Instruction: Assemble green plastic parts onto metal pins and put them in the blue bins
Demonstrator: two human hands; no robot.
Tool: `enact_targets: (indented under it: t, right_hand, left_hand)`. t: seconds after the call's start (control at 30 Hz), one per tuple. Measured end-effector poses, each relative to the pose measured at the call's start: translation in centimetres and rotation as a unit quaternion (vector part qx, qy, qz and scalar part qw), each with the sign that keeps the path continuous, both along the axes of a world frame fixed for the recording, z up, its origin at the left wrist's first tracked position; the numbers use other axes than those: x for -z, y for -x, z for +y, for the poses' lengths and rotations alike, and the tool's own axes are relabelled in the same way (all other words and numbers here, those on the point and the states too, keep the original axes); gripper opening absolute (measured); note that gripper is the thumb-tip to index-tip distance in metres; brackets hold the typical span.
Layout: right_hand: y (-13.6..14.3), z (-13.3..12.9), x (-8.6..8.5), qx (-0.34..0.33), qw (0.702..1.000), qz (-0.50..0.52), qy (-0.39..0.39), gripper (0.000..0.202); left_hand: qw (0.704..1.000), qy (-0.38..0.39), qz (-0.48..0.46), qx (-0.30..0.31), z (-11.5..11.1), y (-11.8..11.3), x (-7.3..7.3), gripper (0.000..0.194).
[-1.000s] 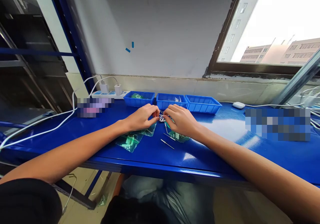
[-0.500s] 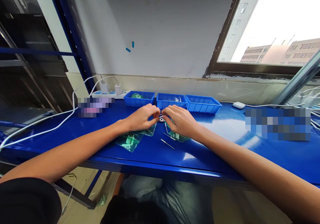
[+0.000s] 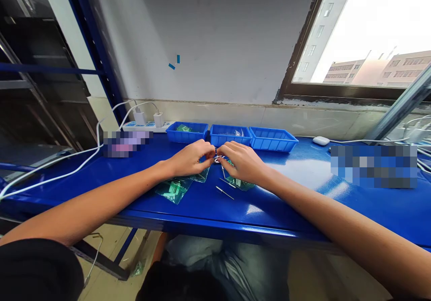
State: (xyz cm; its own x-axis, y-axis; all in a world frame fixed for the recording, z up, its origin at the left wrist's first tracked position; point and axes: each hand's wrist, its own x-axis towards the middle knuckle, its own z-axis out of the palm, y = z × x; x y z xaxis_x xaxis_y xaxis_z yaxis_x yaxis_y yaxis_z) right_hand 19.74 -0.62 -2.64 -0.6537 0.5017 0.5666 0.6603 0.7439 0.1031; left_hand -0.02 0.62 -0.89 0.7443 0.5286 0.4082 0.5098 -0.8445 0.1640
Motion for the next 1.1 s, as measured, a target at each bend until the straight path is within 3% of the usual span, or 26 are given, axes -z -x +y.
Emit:
enact_targets:
  t: [1.1]
  right_hand:
    - [-0.21,-0.08,-0.48,0.028,0.999,-0.009,-0.016,0.023]
  left_hand:
    - [1.0,0.014,-0.011,-0.004,-0.18,-0.08,-0.01,0.015]
